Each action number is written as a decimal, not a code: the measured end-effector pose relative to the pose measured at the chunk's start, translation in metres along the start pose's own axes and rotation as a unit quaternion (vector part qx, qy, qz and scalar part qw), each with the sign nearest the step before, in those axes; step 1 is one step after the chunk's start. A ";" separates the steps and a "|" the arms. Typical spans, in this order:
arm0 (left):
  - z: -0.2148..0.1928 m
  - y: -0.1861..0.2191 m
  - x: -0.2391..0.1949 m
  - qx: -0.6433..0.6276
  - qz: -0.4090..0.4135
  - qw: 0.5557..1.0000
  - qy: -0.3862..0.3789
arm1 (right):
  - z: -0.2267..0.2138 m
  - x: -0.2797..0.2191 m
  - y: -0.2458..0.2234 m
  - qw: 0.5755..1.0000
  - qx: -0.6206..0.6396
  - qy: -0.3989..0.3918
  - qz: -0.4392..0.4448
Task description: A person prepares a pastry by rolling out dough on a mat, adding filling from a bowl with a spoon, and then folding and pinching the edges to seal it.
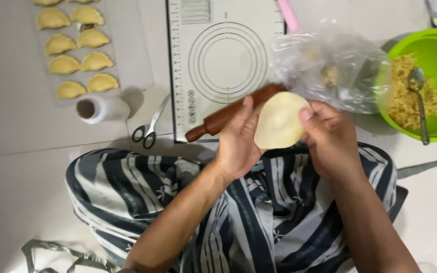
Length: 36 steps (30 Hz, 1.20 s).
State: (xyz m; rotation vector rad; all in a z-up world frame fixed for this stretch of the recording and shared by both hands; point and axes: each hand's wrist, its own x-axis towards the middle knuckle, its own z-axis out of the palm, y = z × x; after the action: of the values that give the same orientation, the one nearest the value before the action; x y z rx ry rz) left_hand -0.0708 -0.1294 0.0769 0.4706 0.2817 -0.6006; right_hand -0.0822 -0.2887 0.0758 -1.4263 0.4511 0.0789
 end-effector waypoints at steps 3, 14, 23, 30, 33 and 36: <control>0.004 -0.014 0.006 0.055 -0.032 0.998 0.006 | -0.017 -0.009 -0.017 0.991 -0.108 0.024 -0.071; 0.023 -0.008 0.042 0.154 -0.219 0.953 -0.139 | -0.063 -0.046 -0.064 0.972 -0.212 0.074 -0.063; 0.020 -0.070 0.066 -0.183 -0.192 0.932 -0.247 | -0.061 -0.034 -0.076 0.954 -0.277 0.048 -0.102; -0.016 -0.063 0.053 -0.139 -0.156 0.976 -0.061 | -0.069 0.018 -0.085 0.836 -0.524 -0.005 0.163; -0.027 -0.055 0.059 -0.117 -0.146 0.982 0.029 | -0.090 0.052 -0.028 0.784 -0.588 -0.132 0.151; -0.024 -0.046 0.060 -0.139 -0.128 0.982 0.010 | -0.091 0.088 0.005 0.783 -0.574 -0.230 0.066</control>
State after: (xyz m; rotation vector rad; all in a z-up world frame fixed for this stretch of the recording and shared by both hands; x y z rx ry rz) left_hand -0.0535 -0.1790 0.0179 0.1714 0.4423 -0.7945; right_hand -0.0264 -0.3948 0.0333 -2.4723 0.0386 0.9352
